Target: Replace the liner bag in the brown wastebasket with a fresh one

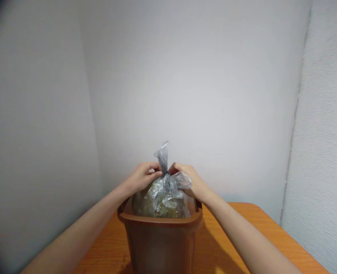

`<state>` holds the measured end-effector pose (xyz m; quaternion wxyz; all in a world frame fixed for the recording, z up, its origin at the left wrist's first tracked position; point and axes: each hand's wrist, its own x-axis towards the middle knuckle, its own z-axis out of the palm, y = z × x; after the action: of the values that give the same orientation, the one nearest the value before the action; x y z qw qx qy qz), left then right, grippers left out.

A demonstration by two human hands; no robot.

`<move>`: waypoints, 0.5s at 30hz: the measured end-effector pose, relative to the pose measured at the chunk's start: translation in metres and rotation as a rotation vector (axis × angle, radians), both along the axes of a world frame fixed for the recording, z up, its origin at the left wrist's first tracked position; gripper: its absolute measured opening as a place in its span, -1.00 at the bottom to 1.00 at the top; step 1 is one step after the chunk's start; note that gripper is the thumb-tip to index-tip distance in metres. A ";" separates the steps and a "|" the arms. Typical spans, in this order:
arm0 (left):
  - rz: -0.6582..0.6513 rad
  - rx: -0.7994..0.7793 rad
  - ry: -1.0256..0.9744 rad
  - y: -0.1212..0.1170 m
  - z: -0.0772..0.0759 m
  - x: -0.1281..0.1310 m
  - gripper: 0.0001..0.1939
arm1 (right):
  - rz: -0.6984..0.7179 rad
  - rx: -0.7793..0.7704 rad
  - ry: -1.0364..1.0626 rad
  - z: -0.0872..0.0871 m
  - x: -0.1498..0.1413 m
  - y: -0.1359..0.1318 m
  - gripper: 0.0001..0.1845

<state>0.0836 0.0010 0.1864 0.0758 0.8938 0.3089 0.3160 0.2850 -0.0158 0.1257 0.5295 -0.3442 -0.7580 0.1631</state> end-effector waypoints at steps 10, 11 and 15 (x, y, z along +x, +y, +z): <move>0.151 0.199 0.159 -0.015 0.004 -0.001 -0.89 | -0.062 -0.002 0.056 0.001 -0.008 0.002 -0.88; 0.140 0.195 0.170 -0.012 0.004 -0.002 -0.90 | -0.046 -0.004 0.053 0.000 -0.008 0.001 -0.82; 0.114 0.220 0.150 -0.009 0.004 -0.003 -0.92 | 0.008 0.000 0.014 0.003 -0.008 -0.009 -0.71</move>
<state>0.0809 -0.0081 0.1908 -0.0641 0.8989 0.3275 0.2841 0.2772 -0.0244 0.1286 0.5341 -0.3397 -0.7558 0.1676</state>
